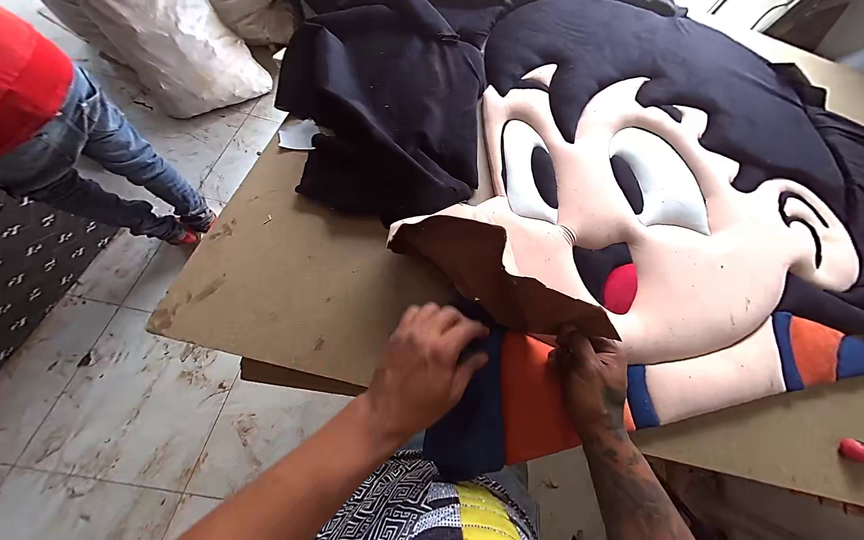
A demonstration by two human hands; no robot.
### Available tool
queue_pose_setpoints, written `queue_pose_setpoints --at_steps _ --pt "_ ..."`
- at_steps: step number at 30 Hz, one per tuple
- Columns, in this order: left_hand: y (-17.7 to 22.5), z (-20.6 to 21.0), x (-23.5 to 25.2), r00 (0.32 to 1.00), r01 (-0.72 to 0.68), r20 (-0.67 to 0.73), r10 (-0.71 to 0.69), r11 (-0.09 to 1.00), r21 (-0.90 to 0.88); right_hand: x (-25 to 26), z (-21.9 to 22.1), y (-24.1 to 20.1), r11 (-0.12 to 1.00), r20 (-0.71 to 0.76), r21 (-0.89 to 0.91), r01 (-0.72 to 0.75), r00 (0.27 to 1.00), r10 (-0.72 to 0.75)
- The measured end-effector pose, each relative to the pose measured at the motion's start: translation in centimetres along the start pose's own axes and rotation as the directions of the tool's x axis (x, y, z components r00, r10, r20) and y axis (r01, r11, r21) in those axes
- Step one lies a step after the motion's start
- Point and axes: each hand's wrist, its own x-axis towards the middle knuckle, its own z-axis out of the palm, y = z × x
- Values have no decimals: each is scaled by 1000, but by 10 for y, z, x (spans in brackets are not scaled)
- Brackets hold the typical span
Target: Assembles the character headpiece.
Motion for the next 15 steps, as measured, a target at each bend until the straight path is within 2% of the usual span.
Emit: queue_pose_setpoints --at_steps 2,4,9,15 --pt "-4 19 -25 996 -1 91 1 1000 -1 0 0 1 1000 15 14 15 1000 -15" --pt "-5 27 -34 992 -6 124 7 1000 -9 0 -1 3 999 33 34 36 999 -37" --pt "-3 30 -27 982 -27 189 29 1000 -10 -2 -1 5 992 59 47 114 991 -117" --pt "-3 30 -22 963 15 271 -11 1000 -15 -2 -3 8 995 70 77 67 995 -72"
